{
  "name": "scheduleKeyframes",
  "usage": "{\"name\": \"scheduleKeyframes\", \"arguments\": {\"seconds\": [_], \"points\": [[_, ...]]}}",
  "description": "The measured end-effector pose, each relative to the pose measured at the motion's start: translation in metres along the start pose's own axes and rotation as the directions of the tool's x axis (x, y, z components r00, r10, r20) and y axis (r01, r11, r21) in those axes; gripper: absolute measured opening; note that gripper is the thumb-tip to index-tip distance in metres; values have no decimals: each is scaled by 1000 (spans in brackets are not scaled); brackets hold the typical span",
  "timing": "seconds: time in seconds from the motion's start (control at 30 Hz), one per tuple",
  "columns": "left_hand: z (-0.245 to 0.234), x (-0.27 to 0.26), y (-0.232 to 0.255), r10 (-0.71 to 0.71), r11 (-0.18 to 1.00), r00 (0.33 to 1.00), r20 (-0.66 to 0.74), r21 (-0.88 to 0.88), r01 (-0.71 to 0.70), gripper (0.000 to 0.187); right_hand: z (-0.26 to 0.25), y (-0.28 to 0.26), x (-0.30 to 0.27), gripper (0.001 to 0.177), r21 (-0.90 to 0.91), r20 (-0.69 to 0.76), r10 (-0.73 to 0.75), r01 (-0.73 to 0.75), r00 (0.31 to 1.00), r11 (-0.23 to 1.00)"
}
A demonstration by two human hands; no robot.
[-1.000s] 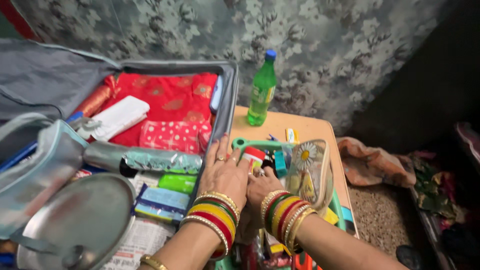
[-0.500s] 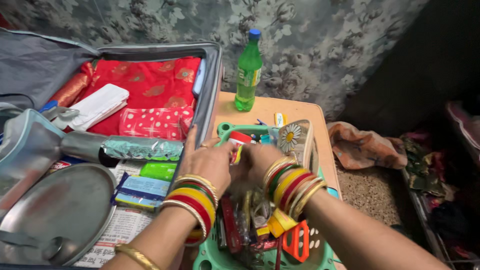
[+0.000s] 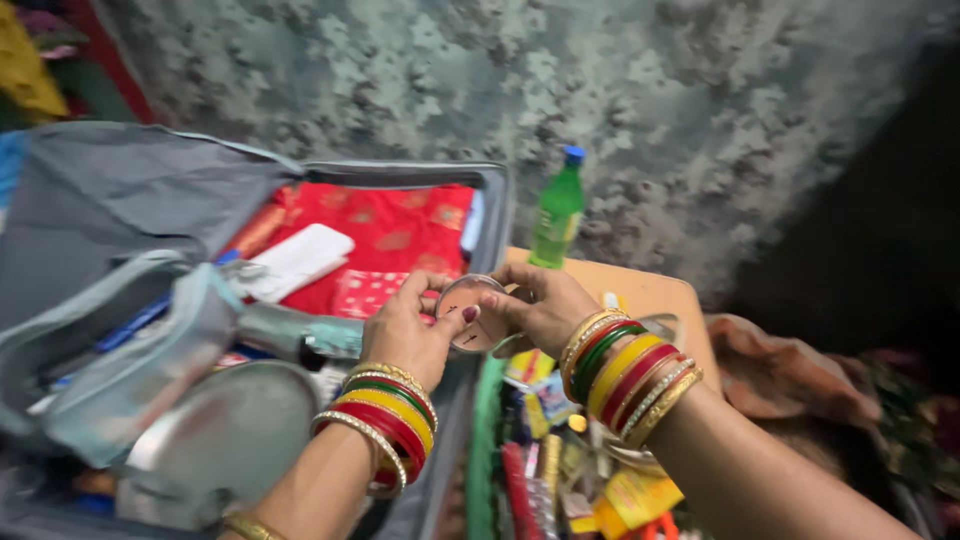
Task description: The person packs a suitcase with various items including a coconut soap packet, a toiletry bag, a red cloth, a metal plate, a newspaper, and several small toiletries. They arrange the items inside the suitcase and a green basket on a table.
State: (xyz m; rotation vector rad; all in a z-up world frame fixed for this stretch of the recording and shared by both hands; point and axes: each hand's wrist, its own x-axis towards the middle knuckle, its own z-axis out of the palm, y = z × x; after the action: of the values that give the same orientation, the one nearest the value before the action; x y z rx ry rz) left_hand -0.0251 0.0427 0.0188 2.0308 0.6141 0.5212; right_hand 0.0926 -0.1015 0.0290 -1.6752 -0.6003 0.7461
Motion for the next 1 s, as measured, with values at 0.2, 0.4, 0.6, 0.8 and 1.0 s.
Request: {"name": "scheduleKeyframes", "arguments": {"seconds": [0.2, 0.4, 0.6, 0.8, 1.0], "points": [[-89, 10, -34, -21, 996, 992, -126, -84, 10, 30, 91, -20, 48, 35, 140, 84, -77, 64, 994, 988], [-157, 23, -64, -161, 968, 985, -67, -204, 145, 27, 167, -30, 82, 39, 119, 138, -75, 59, 988, 991], [-128, 37, -58, -70, 997, 991, -117, -22, 67, 30, 139, -34, 84, 38, -63, 20, -98, 99, 995, 993], [-30, 38, -6, 62, 998, 998, -27, 26, -61, 29, 36, -18, 39, 37, 10, -146, -3, 5, 989, 1000], [105, 4, 45, 110, 985, 977, 184, -151, -83, 44, -78, 6, -53, 37, -235, -492, -15, -117, 870, 965]]}}
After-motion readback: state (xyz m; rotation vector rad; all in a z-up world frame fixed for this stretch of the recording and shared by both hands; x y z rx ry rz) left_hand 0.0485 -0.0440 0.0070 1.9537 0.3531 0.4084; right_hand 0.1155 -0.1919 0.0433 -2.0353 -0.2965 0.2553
